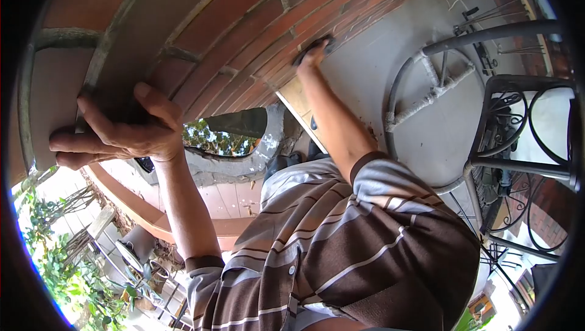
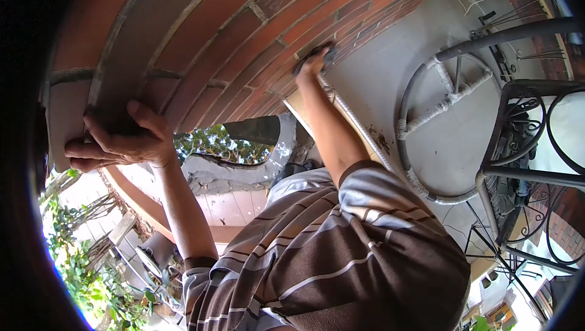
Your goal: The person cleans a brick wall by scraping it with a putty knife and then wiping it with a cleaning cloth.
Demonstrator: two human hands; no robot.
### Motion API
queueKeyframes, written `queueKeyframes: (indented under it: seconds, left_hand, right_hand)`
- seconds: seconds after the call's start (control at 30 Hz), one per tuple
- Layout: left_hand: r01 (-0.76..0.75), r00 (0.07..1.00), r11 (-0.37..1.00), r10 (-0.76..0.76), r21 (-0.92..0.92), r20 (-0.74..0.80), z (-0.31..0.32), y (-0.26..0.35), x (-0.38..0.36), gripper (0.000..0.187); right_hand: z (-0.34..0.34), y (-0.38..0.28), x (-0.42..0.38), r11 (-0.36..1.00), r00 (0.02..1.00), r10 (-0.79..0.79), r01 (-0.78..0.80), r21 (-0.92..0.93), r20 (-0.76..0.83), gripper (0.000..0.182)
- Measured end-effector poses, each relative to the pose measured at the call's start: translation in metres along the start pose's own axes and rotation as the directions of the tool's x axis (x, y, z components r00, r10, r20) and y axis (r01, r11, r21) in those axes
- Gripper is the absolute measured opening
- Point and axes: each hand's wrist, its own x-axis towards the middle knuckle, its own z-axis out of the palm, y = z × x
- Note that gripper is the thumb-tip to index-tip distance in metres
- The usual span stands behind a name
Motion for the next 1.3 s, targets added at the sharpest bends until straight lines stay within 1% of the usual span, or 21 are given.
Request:
queueKeyframes:
  seconds: [0.13,0.17,0.2,0.3,0.37,0.43,0.5,0.6,0.63,0.7,0.77,0.83,0.87,0.9,0.93,1.0,1.03,1.1,1.17,1.27,1.3]
  left_hand:
    - [0.01,1.0,1.0,-0.01,0.01,0.003,-0.001,0.0,-0.003,0.058]
    - [0.01,1.0,1.0,-0.01,0.014,0.007,-0.001,-0.001,-0.004,0.058]
    - [0.009,1.0,1.0,-0.009,0.018,0.012,-0.001,-0.002,-0.005,0.058]
    - [0.001,0.999,1.0,-0.002,0.026,0.033,-0.005,-0.007,-0.009,0.057]
    - [0.012,0.999,1.0,-0.012,-0.003,0.031,-0.004,-0.003,-0.006,0.057]
    - [0.04,0.998,0.999,-0.041,0.022,0.048,-0.004,0.001,-0.007,0.056]
    - [0.049,0.997,0.999,-0.05,0.019,0.052,-0.004,0.002,-0.008,0.056]
    - [0.039,0.998,0.999,-0.037,-0.027,0.047,-0.004,0.004,-0.004,0.055]
    - [0.038,0.998,0.999,-0.038,-0.01,0.053,-0.004,0.003,-0.006,0.055]
    - [0.022,0.999,1.0,-0.021,-0.004,0.044,-0.003,-0.001,-0.005,0.055]
    - [-0.007,0.999,0.999,0.008,-0.033,0.035,-0.002,-0.003,-0.004,0.056]
    - [-0.017,0.999,0.999,0.019,-0.049,0.04,-0.002,-0.004,-0.004,0.056]
    - [0.005,0.998,0.999,-0.002,-0.054,0.059,-0.003,-0.002,-0.005,0.056]
    - [0.027,0.997,0.998,-0.023,-0.058,0.078,-0.005,0.001,-0.005,0.056]
    - [0.05,0.994,0.997,-0.044,-0.061,0.096,-0.006,0.004,-0.006,0.057]
    - [0.031,0.994,0.999,-0.027,-0.039,0.104,-0.006,0.002,-0.008,0.057]
    - [0.018,0.994,0.999,-0.013,-0.043,0.106,-0.006,0.001,-0.007,0.056]
    - [0.006,0.994,0.998,0.0,-0.064,0.106,-0.005,0.002,-0.005,0.056]
    - [0.007,0.994,0.997,0.002,-0.078,0.111,-0.003,0.002,-0.005,0.057]
    - [0.014,0.993,0.999,-0.009,-0.045,0.118,-0.004,0.005,-0.006,0.058]
    - [0.012,0.993,0.999,-0.007,-0.039,0.122,-0.005,0.006,-0.005,0.058]
  right_hand:
    - [-0.032,0.12,-0.067,0.944,0.94,0.298,-0.316,0.095,0.167,0.064]
    - [-0.01,0.087,-0.1,0.715,0.746,0.663,-0.656,0.242,0.062,0.055]
    - [0.003,0.065,-0.116,0.649,0.676,0.716,-0.737,0.189,0.177,0.069]
    - [0.028,0.024,-0.097,0.708,0.736,0.641,-0.677,0.202,0.22,0.067]
    - [0.008,0.01,-0.021,0.822,0.842,0.487,-0.532,0.204,0.232,0.066]
    - [0.005,-0.043,0.029,0.969,0.973,0.132,-0.167,0.182,0.189,0.064]
    - [0.013,-0.087,0.059,0.969,0.969,-0.11,0.055,0.24,0.221,0.067]
    - [0.039,-0.097,0.036,0.929,0.922,-0.368,0.368,0.027,0.117,0.074]
    - [0.043,-0.09,0.014,0.968,0.967,-0.251,0.251,0.004,0.028,0.078]
    - [0.022,-0.031,0.003,0.977,0.978,-0.207,0.206,-0.046,-0.01,0.078]
    - [-0.006,0.04,-0.02,0.995,0.995,-0.091,0.093,-0.023,0.047,0.076]
    - [-0.031,0.088,-0.047,0.962,0.96,0.271,-0.269,0.043,-0.063,0.072]
    - [-0.047,0.115,-0.056,0.92,0.936,0.351,-0.351,0.173,0.032,0.065]
    - [-0.048,0.1,-0.077,0.761,0.764,0.645,-0.644,0.082,0.016,0.065]
    - [-0.063,0.129,-0.057,0.626,0.617,0.778,-0.777,0.065,-0.12,0.062]
    - [-0.07,0.129,-0.045,0.742,0.774,0.603,-0.633,0.223,0.192,0.059]
    - [-0.067,0.111,-0.031,0.794,0.829,0.521,-0.558,0.241,0.203,0.06]
    - [-0.061,0.074,-0.004,0.872,0.914,0.342,-0.396,0.288,0.22,0.063]
    - [-0.079,0.07,0.061,0.959,0.968,0.246,-0.25,0.129,0.05,0.063]
    - [-0.052,0.048,0.039,0.956,0.98,0.191,-0.199,0.215,0.056,0.063]
    - [-0.063,0.08,0.047,0.983,0.985,0.174,-0.173,0.067,-0.005,0.064]
